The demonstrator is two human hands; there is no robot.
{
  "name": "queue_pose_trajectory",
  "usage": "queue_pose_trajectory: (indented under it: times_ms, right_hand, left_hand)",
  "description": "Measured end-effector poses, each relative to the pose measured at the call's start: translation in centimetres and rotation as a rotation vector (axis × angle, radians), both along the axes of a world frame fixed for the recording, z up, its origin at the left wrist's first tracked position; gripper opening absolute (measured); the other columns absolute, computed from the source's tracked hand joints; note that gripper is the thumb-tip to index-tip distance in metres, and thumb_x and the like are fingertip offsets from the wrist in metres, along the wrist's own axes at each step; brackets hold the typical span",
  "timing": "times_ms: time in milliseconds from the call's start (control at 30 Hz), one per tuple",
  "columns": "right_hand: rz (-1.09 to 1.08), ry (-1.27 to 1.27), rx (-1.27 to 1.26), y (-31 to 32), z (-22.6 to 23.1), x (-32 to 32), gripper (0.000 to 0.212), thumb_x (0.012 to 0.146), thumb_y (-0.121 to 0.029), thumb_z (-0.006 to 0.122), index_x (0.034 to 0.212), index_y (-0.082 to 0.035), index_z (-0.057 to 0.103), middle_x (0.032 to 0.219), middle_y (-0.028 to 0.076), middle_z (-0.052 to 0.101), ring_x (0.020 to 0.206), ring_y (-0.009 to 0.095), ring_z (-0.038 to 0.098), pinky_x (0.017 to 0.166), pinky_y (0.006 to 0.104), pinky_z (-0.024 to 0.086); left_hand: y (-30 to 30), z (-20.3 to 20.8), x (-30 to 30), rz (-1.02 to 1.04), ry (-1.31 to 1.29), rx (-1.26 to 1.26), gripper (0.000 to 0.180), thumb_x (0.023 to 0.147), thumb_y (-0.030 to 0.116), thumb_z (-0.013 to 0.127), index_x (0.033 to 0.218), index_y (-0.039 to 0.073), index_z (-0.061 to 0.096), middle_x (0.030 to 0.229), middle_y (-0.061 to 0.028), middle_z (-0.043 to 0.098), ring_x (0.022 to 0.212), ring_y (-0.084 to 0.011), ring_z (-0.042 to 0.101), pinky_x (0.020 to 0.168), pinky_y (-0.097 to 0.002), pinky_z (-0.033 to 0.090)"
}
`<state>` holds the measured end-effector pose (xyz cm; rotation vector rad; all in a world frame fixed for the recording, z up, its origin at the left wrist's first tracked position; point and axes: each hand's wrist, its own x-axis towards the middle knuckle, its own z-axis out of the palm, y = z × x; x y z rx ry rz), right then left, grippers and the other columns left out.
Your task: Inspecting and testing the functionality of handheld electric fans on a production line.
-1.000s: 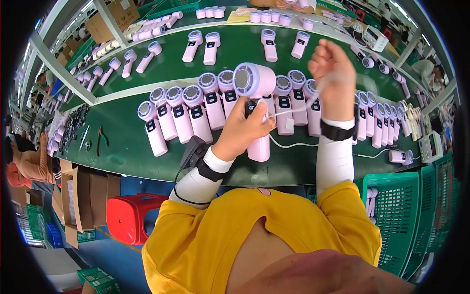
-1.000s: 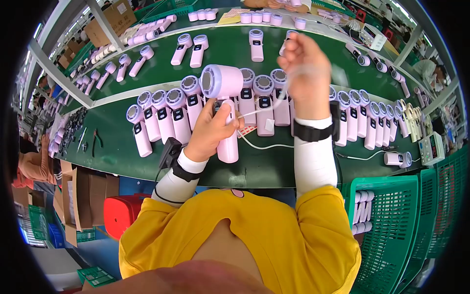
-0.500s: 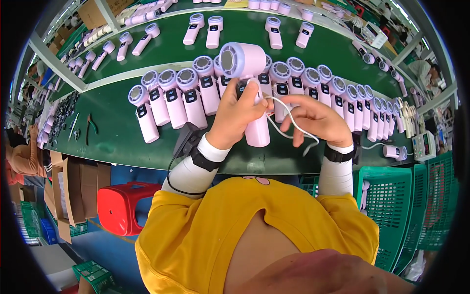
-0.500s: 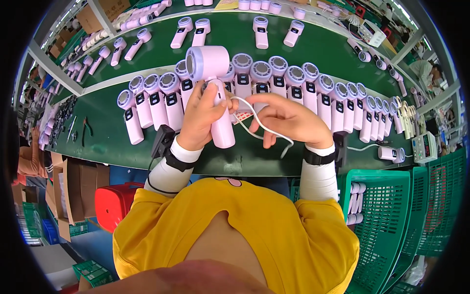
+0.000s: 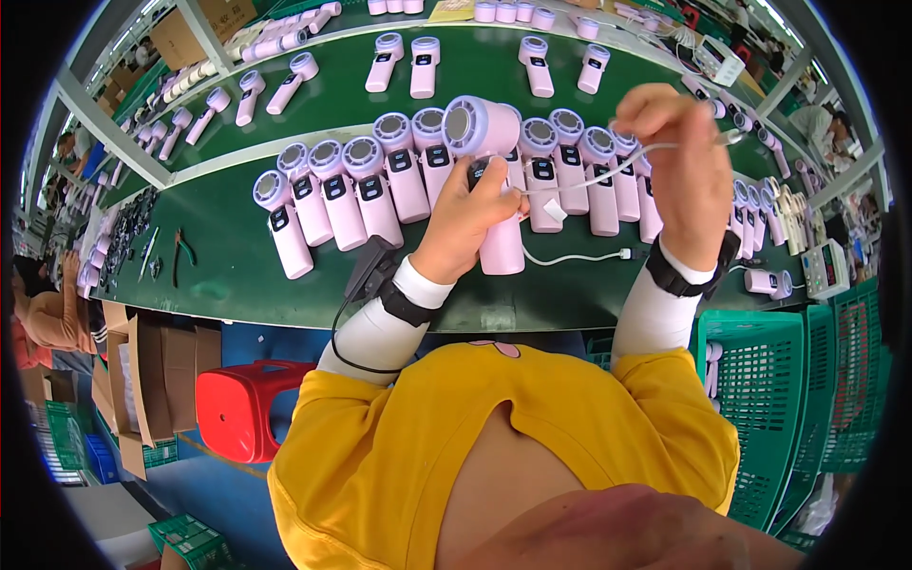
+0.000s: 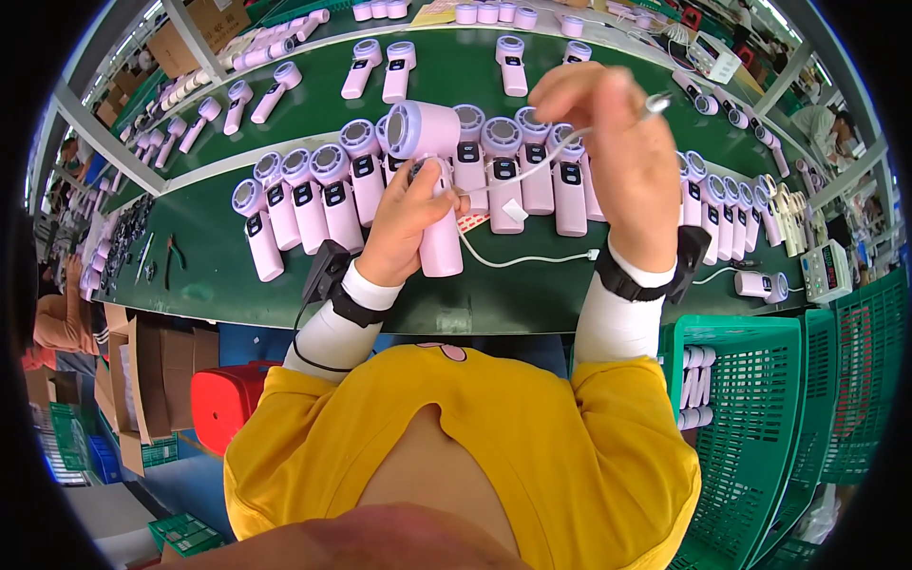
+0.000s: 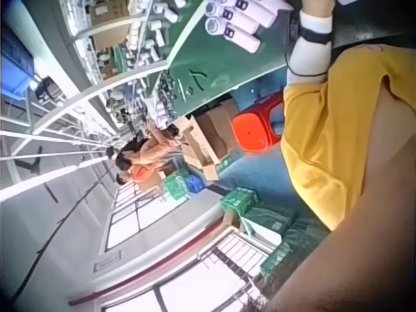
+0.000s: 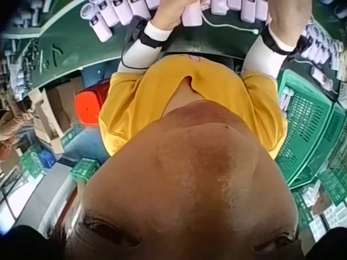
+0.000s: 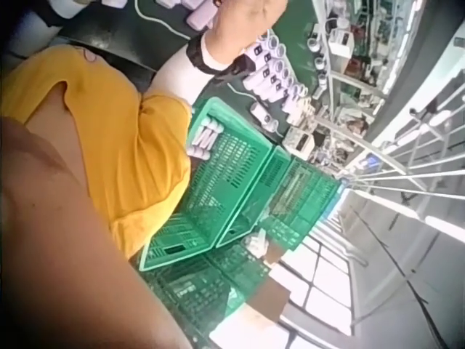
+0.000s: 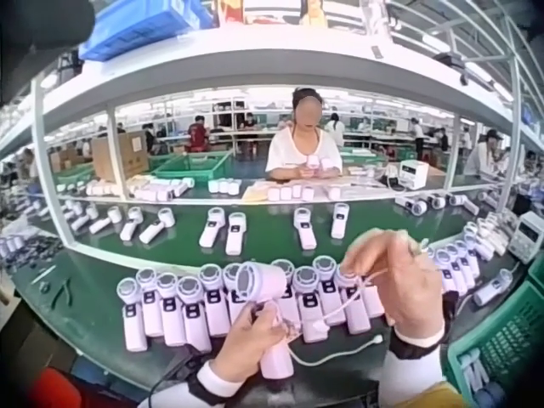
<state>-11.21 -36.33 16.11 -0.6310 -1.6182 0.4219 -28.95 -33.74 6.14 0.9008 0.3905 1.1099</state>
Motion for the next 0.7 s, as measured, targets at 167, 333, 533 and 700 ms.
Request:
queue_pose_trajectory:
  times_ms: [167,333,533,700]
  right_hand:
    - [0.573,0.236,-0.502,1.5,1.5,1.8,0.035,0.087,-0.035,0.044,0.087,-0.001,0.051,0.075,0.004,0.050,0.062,0.007,0.040,0.055,0.0201,0.033]
    - [-0.019,0.006,-0.380,2.9,0.8,-0.8,0.037,0.087,-0.035,0.046,0.098,0.000,0.050,0.085,0.003,0.051,0.067,0.005,0.042,0.059,0.0176,0.034]
    - [0.071,0.002,-0.115,1.9,1.1,-0.2,0.037,0.084,-0.030,0.051,0.107,0.000,0.047,0.090,0.004,0.053,0.074,0.005,0.045,0.063,0.0176,0.037]
    - [-0.067,0.108,-0.122,0.1,1.9,1.3,0.033,0.085,-0.025,0.050,0.104,0.001,0.048,0.088,0.002,0.054,0.078,0.006,0.048,0.067,0.0188,0.039]
  left_hand:
    - [0.3,1.8,0.3,0.167,0.024,0.125,0.038,0.075,0.005,0.056,0.106,-0.001,0.036,0.089,-0.0072,0.049,0.073,-0.0132,0.053,0.063,-0.0275,0.045]
    - [0.2,5.2,-0.7,0.340,0.515,0.526,0.040,0.074,0.010,0.058,0.106,-0.002,0.036,0.087,-0.0082,0.051,0.075,-0.0134,0.054,0.062,-0.0264,0.045]
    - [-1.0,8.0,1.3,0.209,0.667,0.767,0.042,0.072,0.013,0.061,0.103,-0.003,0.038,0.082,-0.0116,0.052,0.076,-0.0170,0.055,0.062,-0.0296,0.044]
    - [-0.1,6.7,3.2,0.224,0.418,0.848,0.045,0.068,0.015,0.066,0.102,-0.002,0.041,0.081,-0.0133,0.053,0.075,-0.0214,0.057,0.063,-0.0316,0.044]
